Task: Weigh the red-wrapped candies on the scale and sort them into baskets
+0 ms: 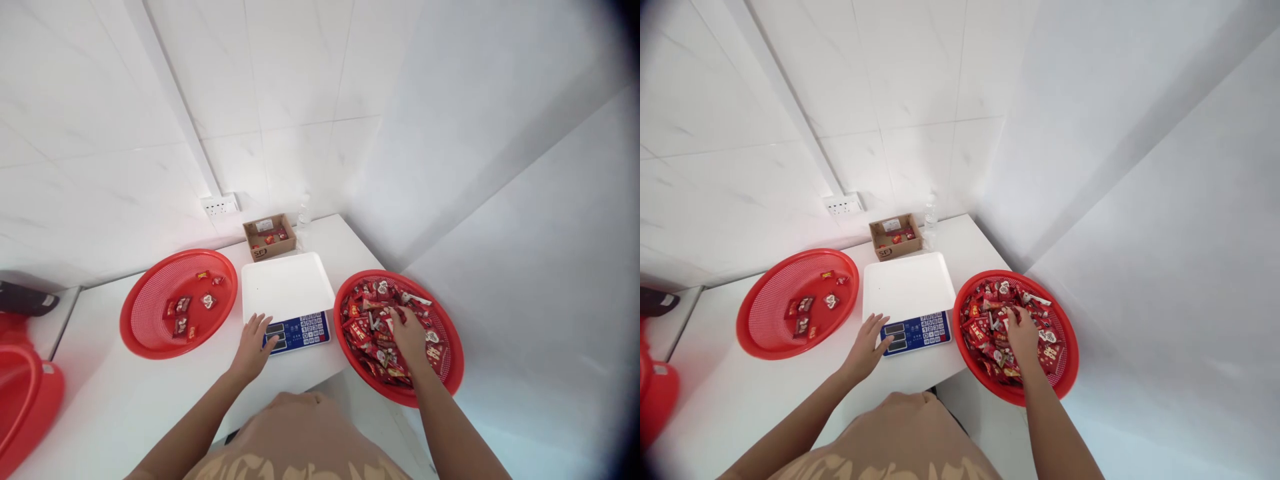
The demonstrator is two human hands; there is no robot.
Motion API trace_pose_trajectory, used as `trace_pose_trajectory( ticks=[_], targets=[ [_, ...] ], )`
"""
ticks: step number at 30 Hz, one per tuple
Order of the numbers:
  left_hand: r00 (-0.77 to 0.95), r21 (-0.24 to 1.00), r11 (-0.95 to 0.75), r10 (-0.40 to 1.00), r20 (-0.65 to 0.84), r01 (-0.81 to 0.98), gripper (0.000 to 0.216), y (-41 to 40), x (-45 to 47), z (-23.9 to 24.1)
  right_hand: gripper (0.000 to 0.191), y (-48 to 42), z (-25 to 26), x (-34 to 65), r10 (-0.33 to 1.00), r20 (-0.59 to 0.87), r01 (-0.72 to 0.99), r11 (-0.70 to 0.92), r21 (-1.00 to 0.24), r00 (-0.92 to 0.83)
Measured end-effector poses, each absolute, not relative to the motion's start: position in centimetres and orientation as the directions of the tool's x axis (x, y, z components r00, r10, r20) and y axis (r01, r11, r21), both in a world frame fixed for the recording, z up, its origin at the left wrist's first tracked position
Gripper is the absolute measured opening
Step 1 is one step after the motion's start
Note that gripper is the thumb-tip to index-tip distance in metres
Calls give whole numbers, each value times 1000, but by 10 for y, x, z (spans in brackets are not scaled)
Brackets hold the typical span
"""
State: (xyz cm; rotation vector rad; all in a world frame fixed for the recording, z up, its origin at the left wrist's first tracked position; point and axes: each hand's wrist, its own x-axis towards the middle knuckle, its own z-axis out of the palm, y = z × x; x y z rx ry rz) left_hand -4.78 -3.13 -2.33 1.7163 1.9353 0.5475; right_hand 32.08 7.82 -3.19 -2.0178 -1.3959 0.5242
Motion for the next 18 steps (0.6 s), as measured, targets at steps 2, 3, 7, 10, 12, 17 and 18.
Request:
trace_pose_trajectory(
  ticks=[2, 3, 7, 10, 12, 17, 18],
  targets=[
    [-88, 615, 123, 992, -88, 779, 47, -30, -49, -22, 49, 82, -28, 321, 919, 55, 681, -248, -690, 390],
    [-87, 626, 121, 993, -85, 770, 47, -28, -50, -21, 49, 84, -26, 320, 908, 61, 671, -259, -694, 413],
    [-86, 673, 131, 991, -99, 728, 45, -20, -50, -13, 50, 92, -14, 315, 873, 89, 615, -263, -743, 480],
    [-91, 732, 177, 984, -156, 658, 45, -11, -44, 1, 49, 99, -3, 304, 851, 66, 497, -240, -834, 521],
    [-83, 798, 224, 973, -215, 560, 45, -4, -38, 11, 47, 102, 5, 288, 870, -72, 294, -241, -925, 487],
    [-3, 912, 381, 923, -385, 152, 46, 14, -14, 30, 35, 95, 18, 219, 915, -404, -194, -394, -898, 12],
    [17, 909, 411, 910, -413, 71, 48, 18, -9, 32, 34, 91, 18, 203, 904, -420, -213, -426, -879, -76]
  ],
)
